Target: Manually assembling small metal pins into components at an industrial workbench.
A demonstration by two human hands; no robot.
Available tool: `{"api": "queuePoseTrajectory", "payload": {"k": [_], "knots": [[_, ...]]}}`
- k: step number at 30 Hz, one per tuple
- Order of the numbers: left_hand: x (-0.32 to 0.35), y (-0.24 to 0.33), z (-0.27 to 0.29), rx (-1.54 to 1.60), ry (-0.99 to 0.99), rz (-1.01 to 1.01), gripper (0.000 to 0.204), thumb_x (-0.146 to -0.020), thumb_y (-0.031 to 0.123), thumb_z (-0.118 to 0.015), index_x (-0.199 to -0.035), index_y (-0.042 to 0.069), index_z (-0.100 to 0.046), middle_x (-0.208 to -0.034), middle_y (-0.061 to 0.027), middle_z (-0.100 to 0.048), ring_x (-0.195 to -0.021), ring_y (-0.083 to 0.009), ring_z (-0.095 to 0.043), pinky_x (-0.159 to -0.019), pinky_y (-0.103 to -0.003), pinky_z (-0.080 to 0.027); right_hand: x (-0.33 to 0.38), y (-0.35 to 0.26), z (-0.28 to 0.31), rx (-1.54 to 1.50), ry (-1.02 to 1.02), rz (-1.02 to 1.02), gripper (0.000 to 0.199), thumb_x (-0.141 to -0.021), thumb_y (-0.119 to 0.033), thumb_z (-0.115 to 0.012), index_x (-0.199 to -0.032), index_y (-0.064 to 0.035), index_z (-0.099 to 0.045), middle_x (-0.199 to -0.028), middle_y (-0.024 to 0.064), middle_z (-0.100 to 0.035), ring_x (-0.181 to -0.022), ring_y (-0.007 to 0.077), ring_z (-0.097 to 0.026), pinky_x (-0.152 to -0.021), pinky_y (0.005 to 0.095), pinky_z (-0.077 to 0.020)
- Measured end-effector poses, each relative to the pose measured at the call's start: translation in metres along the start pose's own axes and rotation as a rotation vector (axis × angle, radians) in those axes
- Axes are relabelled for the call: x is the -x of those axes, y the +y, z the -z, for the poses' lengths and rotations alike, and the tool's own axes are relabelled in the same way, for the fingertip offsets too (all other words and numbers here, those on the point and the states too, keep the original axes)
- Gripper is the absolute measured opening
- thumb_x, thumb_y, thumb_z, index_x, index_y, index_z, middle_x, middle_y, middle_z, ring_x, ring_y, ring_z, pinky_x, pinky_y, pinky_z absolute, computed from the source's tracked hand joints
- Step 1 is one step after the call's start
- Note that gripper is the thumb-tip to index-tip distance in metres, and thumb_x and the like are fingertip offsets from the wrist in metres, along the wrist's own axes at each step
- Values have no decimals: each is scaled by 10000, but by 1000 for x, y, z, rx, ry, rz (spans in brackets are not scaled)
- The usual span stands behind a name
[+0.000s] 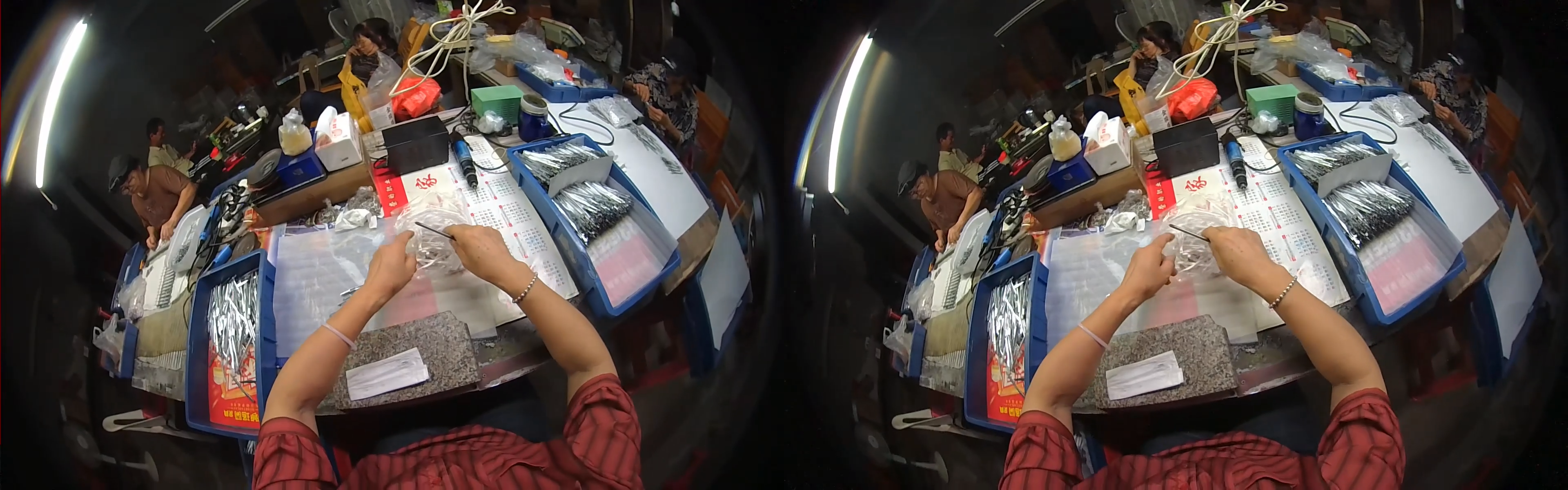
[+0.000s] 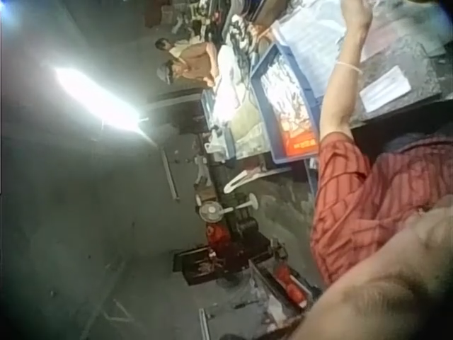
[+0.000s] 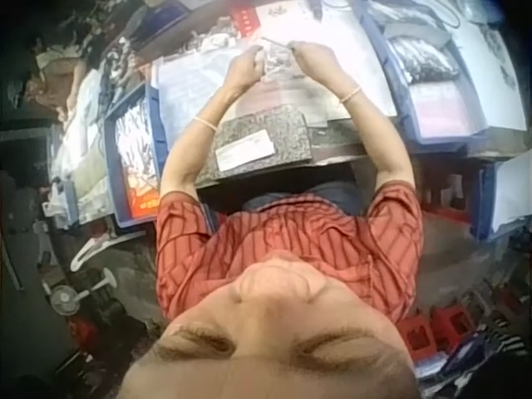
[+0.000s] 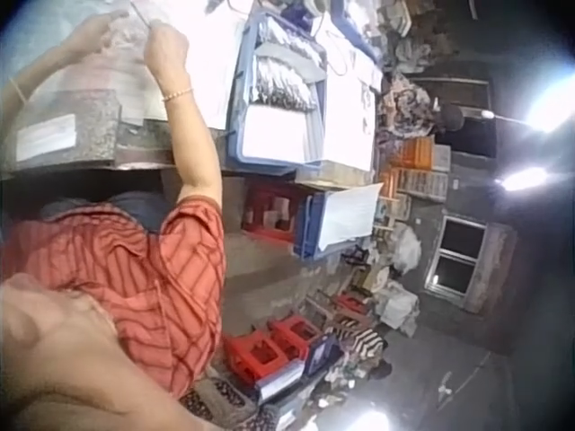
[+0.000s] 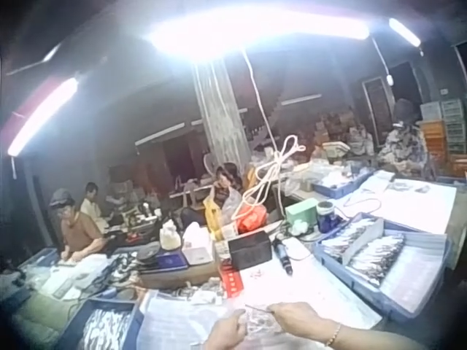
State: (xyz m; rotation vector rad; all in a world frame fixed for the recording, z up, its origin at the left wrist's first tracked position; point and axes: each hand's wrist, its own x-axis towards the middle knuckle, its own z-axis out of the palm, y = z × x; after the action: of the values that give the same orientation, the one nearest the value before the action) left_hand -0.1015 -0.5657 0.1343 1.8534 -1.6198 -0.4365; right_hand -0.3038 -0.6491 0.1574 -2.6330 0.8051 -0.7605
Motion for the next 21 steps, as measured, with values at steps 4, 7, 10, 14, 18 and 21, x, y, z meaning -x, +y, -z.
{"api": "queuePoseTrajectory", "payload": {"k": [4, 7, 10, 14, 18, 21], "knots": [[-2, -3, 1, -18, 14, 14, 500, -822, 129, -567, -1305, 15, -505, -836, -310, -646, -821, -464, -640, -764, -510, -502, -4, -3, 3, -46, -11, -107, 249, -871, -117, -561, -1104, -74, -637, -878, 191, -677, -813, 375, -655, -721, 469, -514], [6, 11, 18, 65, -61, 68, 442, -835, 133, -580, -1262, 23, -551, -798, -269, -663, -758, -390, -673, -708, -449, -526, 8, -11, 13, -222, 95, -52, 248, -881, -75, -577, -1122, -50, -624, -889, 183, -692, -804, 369, -665, -702, 441, -521], [28, 0, 40, 77, 2, -41, 283, -879, 111, -572, -1134, 18, -651, -794, -136, -699, -676, -175, -671, -643, -303, -537, 37, -38, 40, -509, 178, -60, 192, -905, -86, -620, -1081, -11, -641, -852, 146, -707, -699, 235, -670, -630, 328, -503], [62, -57, 57, -93, 26, 55, 245, -829, 119, -652, -1052, 24, -691, -878, -137, -694, -765, -217, -662, -723, -329, -528, 109, -66, 66, -671, -46, -212, 169, -904, -73, -640, -1046, 15, -667, -806, 82, -717, -652, 76, -628, -587, 226, -480], [80, -96, 49, -181, 60, 83, 245, -796, 137, -700, -1017, 31, -703, -852, -134, -674, -749, -228, -648, -712, -338, -521, 175, -78, 53, -807, -170, -263, 158, -911, -56, -616, -1029, 39, -658, -828, 109, -726, -747, 127, -693, -650, 240, -519], [73, -99, 50, -197, 69, 164, 222, -766, 154, -735, -950, 32, -710, -833, -129, -658, -755, -229, -639, -703, -338, -510, 211, -90, 46, -866, -174, -382, 135, -902, -32, -616, -1009, 40, -656, -843, 118, -730, -781, 152, -712, -696, 250, -538]]}}
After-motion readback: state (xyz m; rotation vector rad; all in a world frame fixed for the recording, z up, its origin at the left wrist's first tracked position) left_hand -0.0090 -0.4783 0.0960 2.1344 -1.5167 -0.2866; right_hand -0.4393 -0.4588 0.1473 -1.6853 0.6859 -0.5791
